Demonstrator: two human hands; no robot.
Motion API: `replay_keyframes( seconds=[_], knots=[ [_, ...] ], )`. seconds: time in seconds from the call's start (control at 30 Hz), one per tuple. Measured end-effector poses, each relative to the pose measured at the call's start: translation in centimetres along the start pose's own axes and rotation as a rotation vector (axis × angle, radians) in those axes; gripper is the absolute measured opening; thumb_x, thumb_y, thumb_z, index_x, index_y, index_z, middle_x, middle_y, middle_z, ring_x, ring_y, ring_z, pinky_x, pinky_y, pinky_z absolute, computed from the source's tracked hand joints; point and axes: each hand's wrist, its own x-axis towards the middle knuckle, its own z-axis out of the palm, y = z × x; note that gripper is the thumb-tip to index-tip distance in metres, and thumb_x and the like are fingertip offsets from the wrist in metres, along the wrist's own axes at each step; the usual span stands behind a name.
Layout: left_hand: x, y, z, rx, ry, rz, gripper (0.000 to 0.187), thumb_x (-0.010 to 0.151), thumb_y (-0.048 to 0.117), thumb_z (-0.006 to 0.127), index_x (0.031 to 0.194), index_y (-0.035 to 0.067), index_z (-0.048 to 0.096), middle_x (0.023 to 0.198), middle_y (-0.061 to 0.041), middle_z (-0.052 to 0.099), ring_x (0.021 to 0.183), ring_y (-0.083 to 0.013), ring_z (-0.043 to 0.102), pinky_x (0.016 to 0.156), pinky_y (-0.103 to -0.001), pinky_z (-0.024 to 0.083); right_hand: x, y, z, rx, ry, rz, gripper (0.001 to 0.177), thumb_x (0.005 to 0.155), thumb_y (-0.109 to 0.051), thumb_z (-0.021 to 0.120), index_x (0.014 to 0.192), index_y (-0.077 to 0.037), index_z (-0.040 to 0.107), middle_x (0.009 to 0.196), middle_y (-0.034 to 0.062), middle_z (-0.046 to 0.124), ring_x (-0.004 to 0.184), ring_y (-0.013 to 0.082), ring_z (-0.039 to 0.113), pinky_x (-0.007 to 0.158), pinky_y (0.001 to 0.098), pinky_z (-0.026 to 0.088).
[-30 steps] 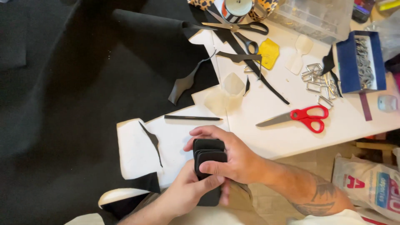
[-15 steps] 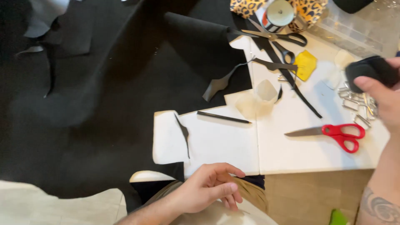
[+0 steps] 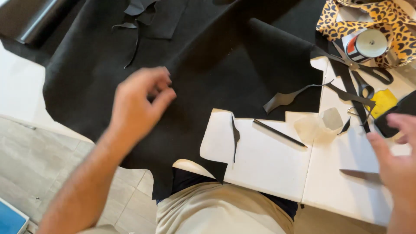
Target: Cutting a small piece of leather with scissors and then rolling up a large sheet of black leather on a workbench.
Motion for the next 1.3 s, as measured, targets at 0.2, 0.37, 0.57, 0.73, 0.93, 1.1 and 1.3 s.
replay_keyframes(
  seconds=[0.2,0.37,0.57,0.73,0.93,1.1,1.3],
  knots=[
    [12.8,-12.1,-2.9,0.559,-0.073,-0.050,0.113,0.073,0.038,0.092,0.164,0.012,0.029,0.163,-0.022,0.013,0.150,-0.0422,0.015,0.119,-0.060,0.021,-4.8,-10.5,1.8,-0.031,-0.012,-0.180,0.028,0.088,0.000,0.080,0.115,0.008,0.073,0.115,0.0221,0.076,0.100,0.0281,0.071,0.082,0.0335,0.060],
    [18.9,-16.4,0.7,0.627,-0.229,-0.254,0.108,0.078,0.065,0.076,0.166,0.031,0.023,0.169,-0.017,-0.003,0.156,-0.0388,0.004,0.119,-0.075,0.012,-6.6,-14.9,1.7,-0.032,0.015,-0.063,0.027,0.077,0.003,0.081,0.103,0.007,0.075,0.111,0.0193,0.075,0.102,0.0296,0.071,0.094,0.0388,0.058],
    [17.0,-16.1,2.4,0.838,0.213,0.252,0.042,0.082,0.030,0.077,0.117,0.009,0.071,0.124,-0.015,0.049,0.108,-0.0326,0.048,0.079,-0.042,0.049,-6.2,-15.2,1.6,0.033,0.109,0.044,0.020,0.083,0.008,0.078,0.103,0.011,0.074,0.106,0.0210,0.074,0.092,0.0286,0.069,0.085,0.0364,0.056],
    [15.5,-11.7,-0.4,0.462,0.406,0.458,0.019,0.084,-0.005,0.069,0.103,-0.003,0.069,0.091,-0.016,0.062,0.074,-0.0327,0.059,0.068,-0.041,0.050,-6.1,-14.8,1.8,0.002,0.040,0.068,0.022,0.079,0.005,0.079,0.101,0.009,0.075,0.106,0.0206,0.075,0.095,0.0297,0.070,0.088,0.0383,0.058],
    [10.9,-3.3,-2.4,-0.330,0.388,0.271,0.052,0.094,-0.008,0.040,0.146,-0.005,0.046,0.142,-0.021,0.055,0.118,-0.0264,0.055,0.108,-0.031,0.042,-5.6,-15.6,1.9,0.129,0.081,0.071,0.024,0.080,0.007,0.077,0.103,0.011,0.074,0.105,0.0233,0.075,0.093,0.0301,0.070,0.086,0.0378,0.057],
    [2.9,6.8,4.8,-1.042,0.038,-0.177,0.035,0.089,0.000,0.038,0.114,-0.005,0.062,0.069,-0.008,0.060,0.056,-0.0119,0.050,0.054,-0.023,0.044,-7.4,-20.1,5.6,1.274,-0.086,0.197,0.055,0.092,-0.021,0.071,0.138,0.001,0.050,0.130,0.0221,0.063,0.116,0.0312,0.061,0.094,0.0400,0.051],
    [-0.1,15.1,13.5,-0.513,-0.392,0.331,0.029,0.070,0.001,0.056,0.092,0.001,0.073,0.074,-0.004,0.072,0.056,-0.0193,0.057,0.053,-0.029,0.047,-7.5,-22.6,4.2,2.291,-0.370,0.406,0.107,0.090,-0.073,0.046,0.166,-0.006,0.015,0.155,0.0167,0.040,0.141,0.0258,0.044,0.122,0.0395,0.035]
  ],
)
